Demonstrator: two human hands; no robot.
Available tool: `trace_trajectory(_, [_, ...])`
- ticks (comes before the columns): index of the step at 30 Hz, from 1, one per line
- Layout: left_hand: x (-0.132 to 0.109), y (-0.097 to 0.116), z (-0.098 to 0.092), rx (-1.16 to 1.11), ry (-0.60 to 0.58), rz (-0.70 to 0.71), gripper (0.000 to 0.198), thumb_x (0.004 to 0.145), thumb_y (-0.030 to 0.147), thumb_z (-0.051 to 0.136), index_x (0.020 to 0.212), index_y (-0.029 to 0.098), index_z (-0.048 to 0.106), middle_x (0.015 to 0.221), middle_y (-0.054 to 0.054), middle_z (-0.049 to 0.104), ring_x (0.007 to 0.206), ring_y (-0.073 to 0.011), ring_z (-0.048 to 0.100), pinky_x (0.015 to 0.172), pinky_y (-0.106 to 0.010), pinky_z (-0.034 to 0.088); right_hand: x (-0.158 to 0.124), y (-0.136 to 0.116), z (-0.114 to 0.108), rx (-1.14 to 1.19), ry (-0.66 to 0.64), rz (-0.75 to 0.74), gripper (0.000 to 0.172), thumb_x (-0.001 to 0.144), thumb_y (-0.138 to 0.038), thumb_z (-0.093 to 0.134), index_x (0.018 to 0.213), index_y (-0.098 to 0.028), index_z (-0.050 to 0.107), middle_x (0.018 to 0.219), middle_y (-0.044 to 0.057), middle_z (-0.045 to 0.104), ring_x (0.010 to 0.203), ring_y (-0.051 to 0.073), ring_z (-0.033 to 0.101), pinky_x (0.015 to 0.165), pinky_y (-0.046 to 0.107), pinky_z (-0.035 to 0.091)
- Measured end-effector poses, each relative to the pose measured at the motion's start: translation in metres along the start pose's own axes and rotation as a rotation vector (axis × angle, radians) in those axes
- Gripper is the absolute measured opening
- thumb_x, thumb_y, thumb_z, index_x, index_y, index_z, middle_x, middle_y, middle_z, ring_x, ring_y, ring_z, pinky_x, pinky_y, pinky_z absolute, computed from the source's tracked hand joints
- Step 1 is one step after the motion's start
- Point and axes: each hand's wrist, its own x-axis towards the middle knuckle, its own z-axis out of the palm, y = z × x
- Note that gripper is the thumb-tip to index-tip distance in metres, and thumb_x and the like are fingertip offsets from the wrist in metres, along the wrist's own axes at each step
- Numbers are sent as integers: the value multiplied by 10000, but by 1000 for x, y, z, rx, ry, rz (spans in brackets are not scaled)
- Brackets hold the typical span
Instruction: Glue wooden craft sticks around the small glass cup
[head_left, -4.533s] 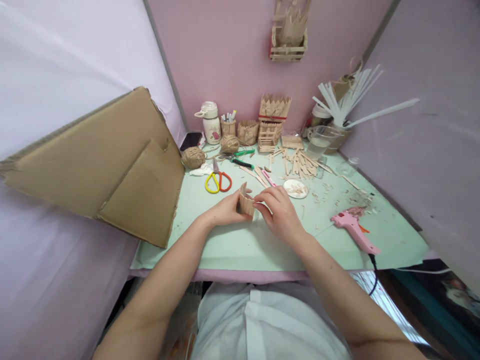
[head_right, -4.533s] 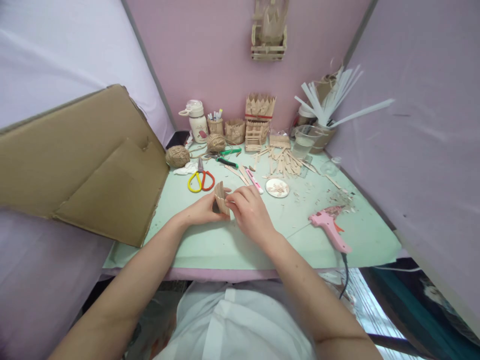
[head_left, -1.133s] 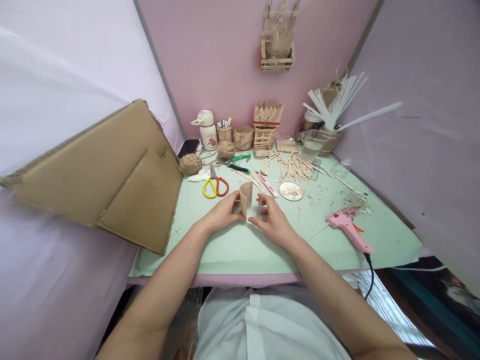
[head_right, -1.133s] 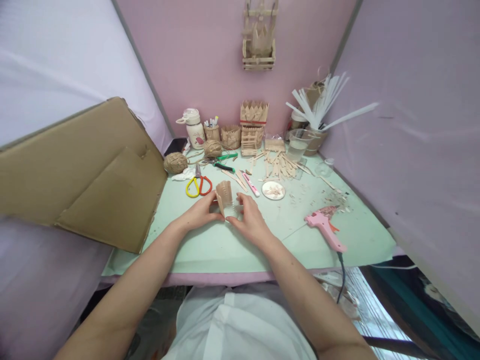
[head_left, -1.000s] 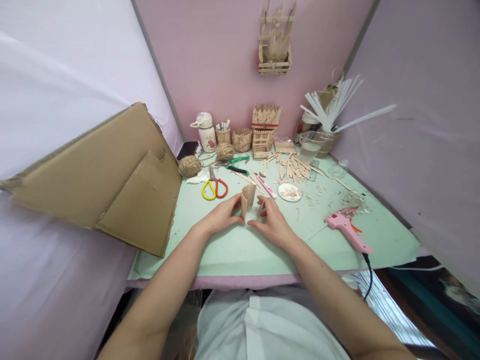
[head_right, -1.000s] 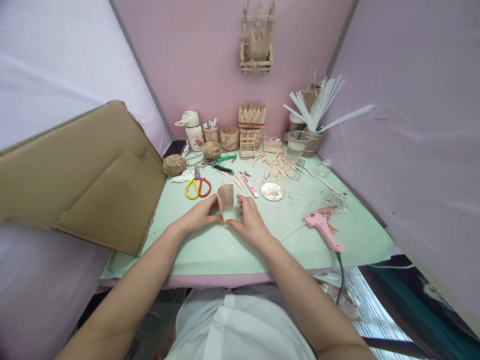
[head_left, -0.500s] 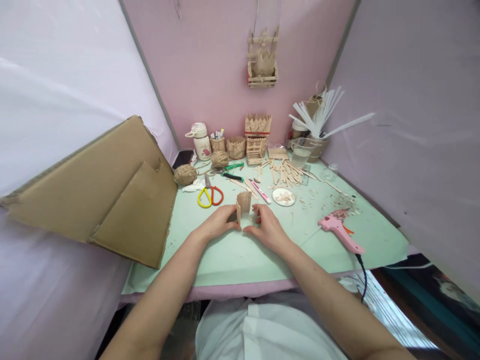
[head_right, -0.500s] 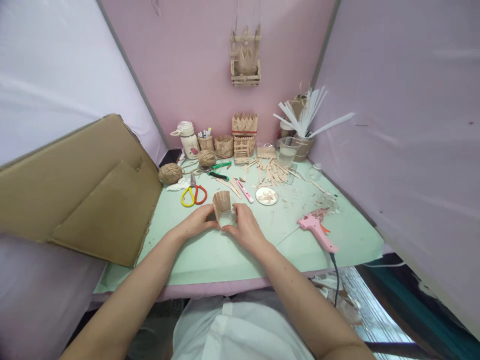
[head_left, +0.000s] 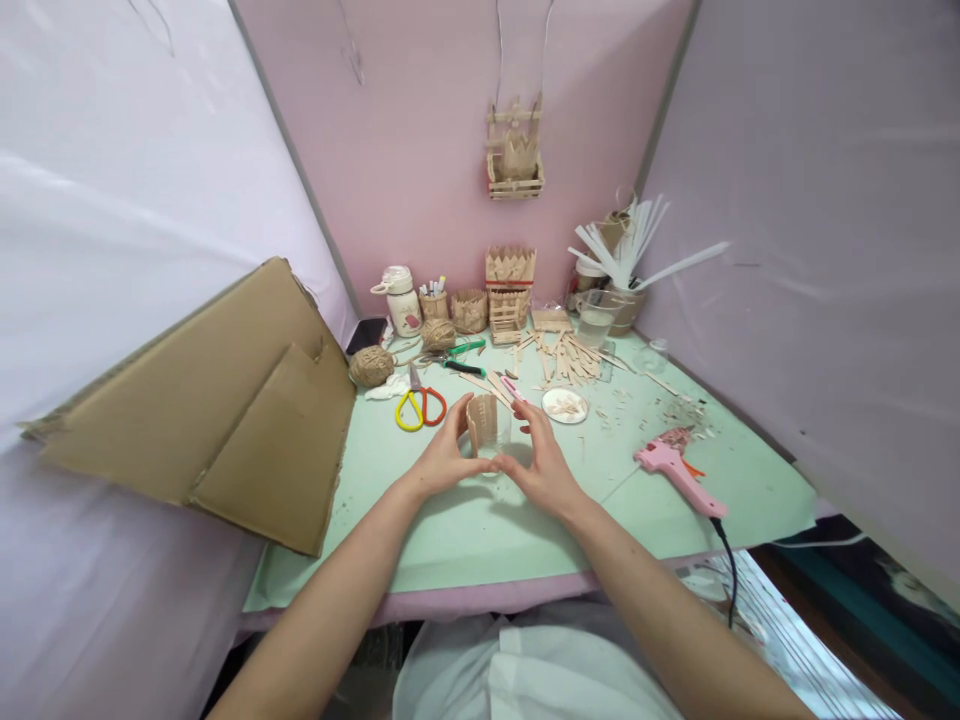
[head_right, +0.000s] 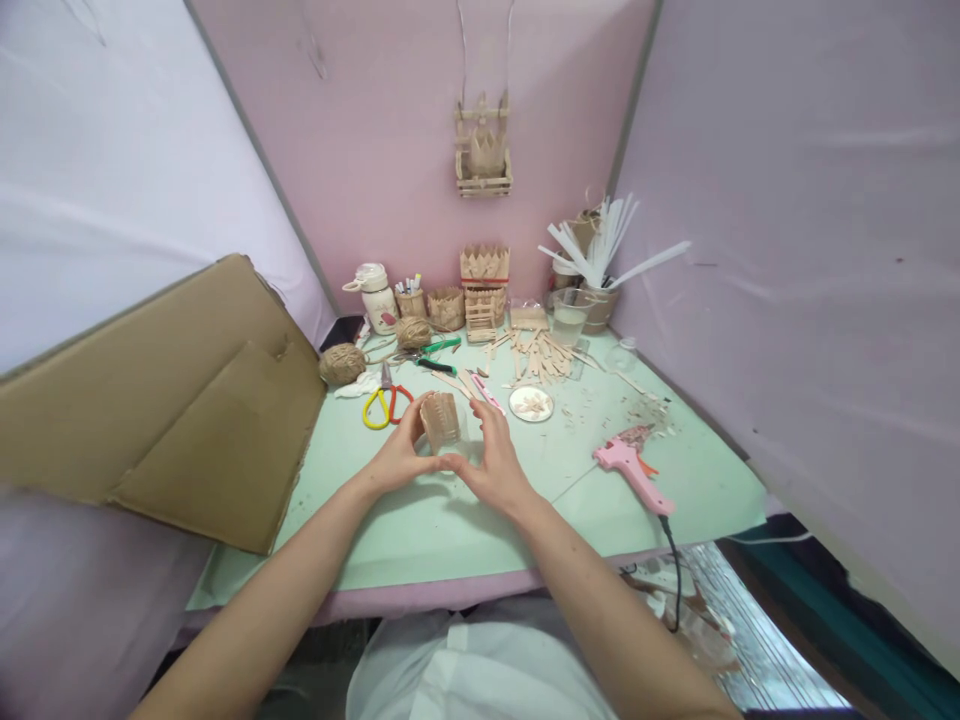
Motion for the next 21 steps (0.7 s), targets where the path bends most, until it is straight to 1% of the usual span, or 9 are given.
trace_trajectory(3, [3, -2, 8, -58, 40, 0, 1068, 626, 404, 841, 1461, 207, 206, 1516, -182, 325, 1371, -312, 413, 1136, -444, 353, 0, -2, 0, -4, 35, -45, 700, 849, -582, 583, 1407, -231, 348, 1409, 169, 414, 1319, 316, 407, 1002, 518, 446])
trace_trajectory(6, [5, -4, 16, -55, 84, 14, 1039, 614, 381, 843, 1436, 211, 231, 1493, -173, 362, 1353, -308, 429, 1121, -443, 369, 1, -4, 0, -18, 78, -81, 642, 865, -554, 569, 1381, -228, 369, 1380, 165, 436, 1308, 312, 412, 995, 517, 449])
trace_trajectory(8, [6, -5, 21, -37, 105, 28, 981, 629, 352, 829, 1416, 214, 259, 1460, -161, 414, 1326, -296, 458, 1103, -438, 385, 1, -4, 1, -30, 94, -98, 611, 876, -522, 562, 1375, -226, 371, 1365, 162, 445, 1295, 306, 422, 989, 513, 451])
trace_trajectory(11, [7, -4, 25, -25, 99, 16, 859, 668, 328, 797, 1371, 200, 320, 1349, -146, 526, 1208, -270, 555, 1028, -423, 449, 1, -4, 1, -45, 95, -104, 583, 882, -481, 566, 1366, -218, 374, 1348, 160, 454, 1275, 299, 438, 984, 507, 452])
trace_trajectory(14, [7, -2, 25, -34, 62, -9, 780, 687, 357, 791, 1319, 187, 366, 1267, -134, 586, 1141, -257, 593, 988, -414, 474, 0, -8, -2, -73, 97, -113, 548, 890, -454, 561, 1353, -221, 382, 1339, 158, 458, 1275, 296, 437, 1000, 516, 441])
trace_trajectory(18, [7, -2, 22, -49, 26, -30, 776, 688, 403, 795, 1306, 185, 379, 1278, -133, 580, 1163, -262, 581, 993, -416, 467, -1, -21, -14, -148, 78, -137, 462, 899, -399, 572, 1306, -226, 438, 1305, 145, 497, 1267, 279, 449, 1039, 505, 415])
trace_trajectory(21, [7, -4, 21, -54, 18, -58, 788, 680, 375, 798, 1321, 196, 376, 1302, -126, 571, 1199, -270, 563, 1017, -431, 450, 4, -30, -37, -234, 37, -141, 339, 903, -358, 583, 1213, -236, 521, 1230, 126, 560, 1198, 266, 514, 992, 471, 451])
